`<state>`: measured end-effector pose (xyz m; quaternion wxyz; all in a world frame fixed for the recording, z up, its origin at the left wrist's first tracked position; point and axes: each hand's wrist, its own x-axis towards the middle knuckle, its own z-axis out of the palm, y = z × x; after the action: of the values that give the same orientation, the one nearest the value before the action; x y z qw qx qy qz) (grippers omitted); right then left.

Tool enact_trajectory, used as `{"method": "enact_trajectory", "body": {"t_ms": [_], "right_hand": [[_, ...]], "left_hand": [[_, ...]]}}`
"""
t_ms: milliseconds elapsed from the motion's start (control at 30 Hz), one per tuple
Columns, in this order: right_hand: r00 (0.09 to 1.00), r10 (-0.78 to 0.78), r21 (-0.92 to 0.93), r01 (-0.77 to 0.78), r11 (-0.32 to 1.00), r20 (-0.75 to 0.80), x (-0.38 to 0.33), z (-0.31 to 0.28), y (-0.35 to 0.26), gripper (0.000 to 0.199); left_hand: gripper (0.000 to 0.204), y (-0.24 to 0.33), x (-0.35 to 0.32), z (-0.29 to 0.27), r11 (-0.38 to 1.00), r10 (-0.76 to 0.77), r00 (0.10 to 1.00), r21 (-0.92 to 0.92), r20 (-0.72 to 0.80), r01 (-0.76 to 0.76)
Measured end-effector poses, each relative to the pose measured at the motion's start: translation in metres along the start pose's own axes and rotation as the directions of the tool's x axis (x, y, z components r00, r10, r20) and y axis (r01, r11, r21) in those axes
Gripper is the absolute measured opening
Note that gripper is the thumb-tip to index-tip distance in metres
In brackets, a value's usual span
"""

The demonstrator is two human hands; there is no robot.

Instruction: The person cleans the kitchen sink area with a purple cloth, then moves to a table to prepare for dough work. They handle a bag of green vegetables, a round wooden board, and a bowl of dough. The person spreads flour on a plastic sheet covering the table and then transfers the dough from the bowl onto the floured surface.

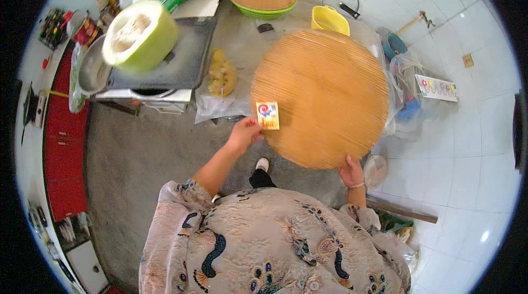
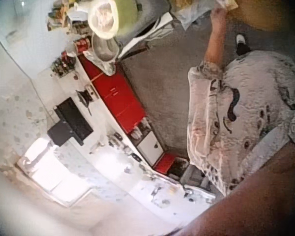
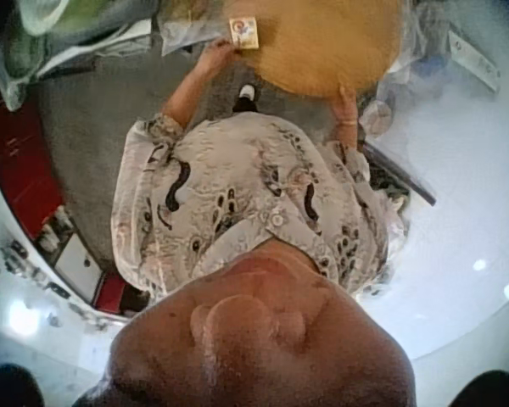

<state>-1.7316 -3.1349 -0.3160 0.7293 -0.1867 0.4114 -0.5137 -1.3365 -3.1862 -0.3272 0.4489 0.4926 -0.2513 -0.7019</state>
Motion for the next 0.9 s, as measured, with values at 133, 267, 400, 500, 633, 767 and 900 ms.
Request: {"method": "enact_trajectory", "body": {"t_ms": [133,267,400,500,633,767,900], "right_hand": [[0.998,0.056,-0.069,-0.056,0.996,0.008,-0.075,0.001,0.040,0.040],[0.950,0.233,-0.113,-0.213,0.971,0.209,-0.143,0.083,0.107,0.043],[0.806,0.415,-0.223,-0.351,0.909,0.422,-0.184,0.190,0.212,0.044],[0.595,0.593,-0.366,-0.468,0.804,0.542,-0.236,0.288,0.308,0.042],[0.280,0.777,-0.637,-0.452,0.625,0.564,-0.284,0.411,0.368,0.038],[0.180,0.824,-0.720,-0.411,0.559,0.536,-0.374,0.485,0.427,0.037],[0.057,0.894,-0.837,-0.327,0.438,0.445,-0.286,0.556,0.525,0.035]], "left_hand": [[0.006,-0.029,-0.124,-0.036,0.998,0.004,0.999,-0.068,-0.040,-0.007],[0.006,-0.052,-0.287,-0.111,0.958,0.122,0.960,-0.223,-0.252,-0.180],[0.004,-0.082,-0.476,-0.197,0.892,0.162,0.784,-0.251,-0.599,-0.376],[0.007,-0.116,-0.625,-0.252,0.802,0.140,0.536,-0.222,-0.832,-0.555],[0.005,-0.171,-0.739,-0.254,0.582,0.085,0.202,-0.116,-0.976,-0.805],[0.008,-0.195,-0.833,-0.265,0.430,0.009,0.018,-0.013,-1.000,-0.903],[0.005,-0.209,-0.762,-0.323,0.435,-0.243,-0.089,-0.026,-0.966,-0.900]]}}
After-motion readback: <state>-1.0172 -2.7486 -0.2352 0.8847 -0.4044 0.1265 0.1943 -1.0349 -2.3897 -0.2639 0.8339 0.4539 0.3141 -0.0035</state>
